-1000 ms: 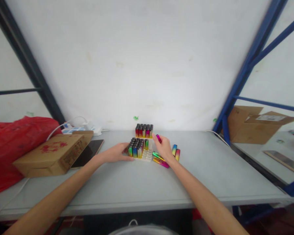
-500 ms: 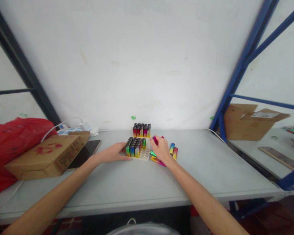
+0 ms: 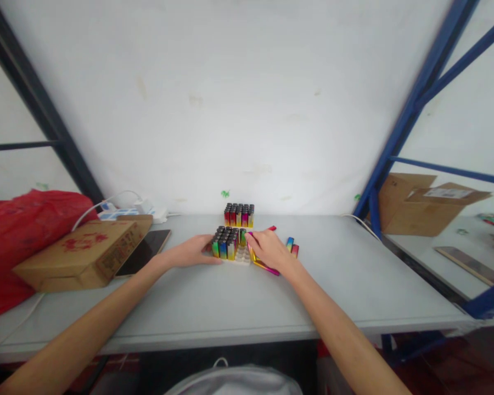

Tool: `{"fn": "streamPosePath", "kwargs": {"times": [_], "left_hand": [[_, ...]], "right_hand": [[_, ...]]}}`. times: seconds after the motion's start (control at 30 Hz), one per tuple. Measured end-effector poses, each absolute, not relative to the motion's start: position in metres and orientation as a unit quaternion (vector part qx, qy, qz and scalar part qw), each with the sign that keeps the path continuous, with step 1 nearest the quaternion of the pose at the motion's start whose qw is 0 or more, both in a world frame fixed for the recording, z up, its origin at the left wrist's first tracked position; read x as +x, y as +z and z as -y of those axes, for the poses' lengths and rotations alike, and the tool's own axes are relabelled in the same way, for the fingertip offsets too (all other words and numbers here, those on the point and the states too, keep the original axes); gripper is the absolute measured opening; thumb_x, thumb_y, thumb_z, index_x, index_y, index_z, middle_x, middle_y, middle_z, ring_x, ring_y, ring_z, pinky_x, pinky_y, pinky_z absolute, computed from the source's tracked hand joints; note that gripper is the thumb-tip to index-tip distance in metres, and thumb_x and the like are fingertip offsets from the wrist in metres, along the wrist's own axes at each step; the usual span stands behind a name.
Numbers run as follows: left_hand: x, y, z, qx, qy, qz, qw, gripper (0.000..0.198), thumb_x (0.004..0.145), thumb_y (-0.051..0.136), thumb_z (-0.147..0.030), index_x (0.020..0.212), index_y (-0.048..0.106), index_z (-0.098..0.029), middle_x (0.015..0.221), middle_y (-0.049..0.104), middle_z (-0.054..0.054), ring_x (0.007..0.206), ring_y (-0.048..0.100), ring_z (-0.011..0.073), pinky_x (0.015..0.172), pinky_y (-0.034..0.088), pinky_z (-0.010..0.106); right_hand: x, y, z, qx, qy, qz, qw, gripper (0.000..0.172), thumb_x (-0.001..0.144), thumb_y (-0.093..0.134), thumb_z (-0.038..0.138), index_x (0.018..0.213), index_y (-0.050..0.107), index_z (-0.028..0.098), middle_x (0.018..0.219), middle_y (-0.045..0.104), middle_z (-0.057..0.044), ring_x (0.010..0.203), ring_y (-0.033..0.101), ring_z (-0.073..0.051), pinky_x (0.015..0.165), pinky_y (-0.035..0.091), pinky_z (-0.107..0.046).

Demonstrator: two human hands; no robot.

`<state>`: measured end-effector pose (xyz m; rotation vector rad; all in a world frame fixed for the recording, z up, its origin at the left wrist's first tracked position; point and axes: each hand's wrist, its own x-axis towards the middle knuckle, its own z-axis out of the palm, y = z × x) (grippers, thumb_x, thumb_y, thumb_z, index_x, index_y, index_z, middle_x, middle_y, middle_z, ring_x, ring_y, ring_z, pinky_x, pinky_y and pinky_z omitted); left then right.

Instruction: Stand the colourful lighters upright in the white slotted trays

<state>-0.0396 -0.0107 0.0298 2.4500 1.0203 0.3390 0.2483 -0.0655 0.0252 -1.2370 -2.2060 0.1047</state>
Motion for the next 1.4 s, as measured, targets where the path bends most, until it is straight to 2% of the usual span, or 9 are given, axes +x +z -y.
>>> {"fn": "streamPosePath", "kwargs": {"times": [0.07, 0.27, 0.5, 0.67, 0.83, 1.0, 1.13, 1.23, 1.4], "left_hand": [[-0.040, 0.030, 0.011, 0.891, 0.126, -0.371, 0.228, 0.062, 0.080, 0.076, -0.068, 0.113, 0.069, -0.016, 0.102, 0.075, 0.008, 0.085, 0.066, 0.0266, 0.074, 0.049, 0.033], [-0.039, 0.031, 0.011, 0.895, 0.122, -0.368, 0.222, 0.063, 0.080, 0.075, -0.067, 0.117, 0.069, -0.015, 0.102, 0.075, 0.008, 0.085, 0.066, 0.0262, 0.075, 0.049, 0.033], [-0.039, 0.030, 0.011, 0.892, 0.132, -0.371, 0.222, 0.061, 0.079, 0.076, -0.069, 0.110, 0.071, -0.017, 0.096, 0.074, 0.006, 0.081, 0.065, 0.0245, 0.072, 0.048, 0.032], [-0.039, 0.029, 0.010, 0.893, 0.136, -0.363, 0.227, 0.063, 0.078, 0.075, -0.070, 0.114, 0.070, -0.017, 0.101, 0.075, 0.007, 0.085, 0.066, 0.0257, 0.074, 0.049, 0.032], [-0.039, 0.029, 0.010, 0.894, 0.126, -0.371, 0.220, 0.062, 0.079, 0.076, -0.068, 0.114, 0.070, -0.017, 0.101, 0.075, 0.008, 0.085, 0.067, 0.0263, 0.074, 0.049, 0.033], [-0.039, 0.030, 0.012, 0.892, 0.131, -0.368, 0.229, 0.063, 0.079, 0.075, -0.069, 0.115, 0.070, -0.018, 0.101, 0.076, 0.007, 0.085, 0.067, 0.0260, 0.074, 0.049, 0.033], [-0.039, 0.029, 0.011, 0.891, 0.135, -0.369, 0.228, 0.063, 0.078, 0.075, -0.071, 0.112, 0.070, -0.018, 0.101, 0.075, 0.008, 0.085, 0.067, 0.0265, 0.074, 0.050, 0.034], [-0.039, 0.027, 0.010, 0.888, 0.136, -0.378, 0.225, 0.064, 0.077, 0.076, -0.071, 0.112, 0.069, -0.018, 0.100, 0.074, 0.008, 0.084, 0.066, 0.0266, 0.073, 0.049, 0.034], [-0.039, 0.028, 0.010, 0.890, 0.123, -0.378, 0.225, 0.063, 0.079, 0.075, -0.070, 0.113, 0.069, -0.017, 0.101, 0.073, 0.008, 0.086, 0.066, 0.0268, 0.074, 0.049, 0.034]], "right_hand": [[0.250, 0.021, 0.061, -0.488, 0.040, 0.822, 0.292, 0.056, 0.115, 0.030, 0.052, 0.071, 0.050, 0.025, 0.067, 0.060, -0.004, 0.064, 0.055, -0.020, 0.070, 0.037, -0.033], [0.251, 0.007, 0.051, -0.501, 0.009, 0.794, 0.344, 0.053, 0.116, 0.029, 0.054, 0.081, 0.055, 0.024, 0.080, 0.068, -0.007, 0.076, 0.063, -0.022, 0.075, 0.043, -0.032], [0.244, -0.001, 0.040, -0.469, -0.019, 0.844, 0.260, 0.039, 0.116, 0.038, 0.041, 0.095, 0.063, 0.020, 0.095, 0.072, -0.011, 0.086, 0.067, -0.024, 0.081, 0.049, -0.034], [0.251, 0.006, 0.037, -0.459, -0.009, 0.859, 0.225, 0.042, 0.117, 0.036, 0.040, 0.094, 0.064, 0.020, 0.093, 0.073, -0.010, 0.085, 0.069, -0.023, 0.082, 0.051, -0.034], [0.247, 0.009, 0.037, -0.473, -0.002, 0.856, 0.208, 0.031, 0.114, 0.048, 0.036, 0.096, 0.066, 0.019, 0.092, 0.074, -0.010, 0.081, 0.068, -0.023, 0.078, 0.049, -0.032], [0.245, 0.014, 0.038, -0.462, 0.030, 0.859, 0.218, 0.032, 0.112, 0.054, 0.041, 0.089, 0.065, 0.021, 0.089, 0.072, -0.007, 0.078, 0.065, -0.021, 0.076, 0.047, -0.030], [0.268, 0.020, 0.043, -0.469, 0.047, 0.847, 0.247, 0.037, 0.113, 0.046, 0.046, 0.094, 0.066, 0.021, 0.090, 0.070, -0.005, 0.081, 0.063, -0.020, 0.078, 0.046, -0.031], [0.291, 0.025, 0.047, -0.487, 0.053, 0.830, 0.269, 0.032, 0.111, 0.049, 0.042, 0.096, 0.068, 0.021, 0.090, 0.071, -0.006, 0.081, 0.063, -0.021, 0.077, 0.046, -0.032], [0.311, 0.034, 0.054, -0.488, 0.075, 0.834, 0.244, 0.024, 0.103, 0.060, 0.038, 0.089, 0.070, 0.021, 0.088, 0.072, -0.005, 0.071, 0.060, -0.019, 0.075, 0.047, -0.033]]}}
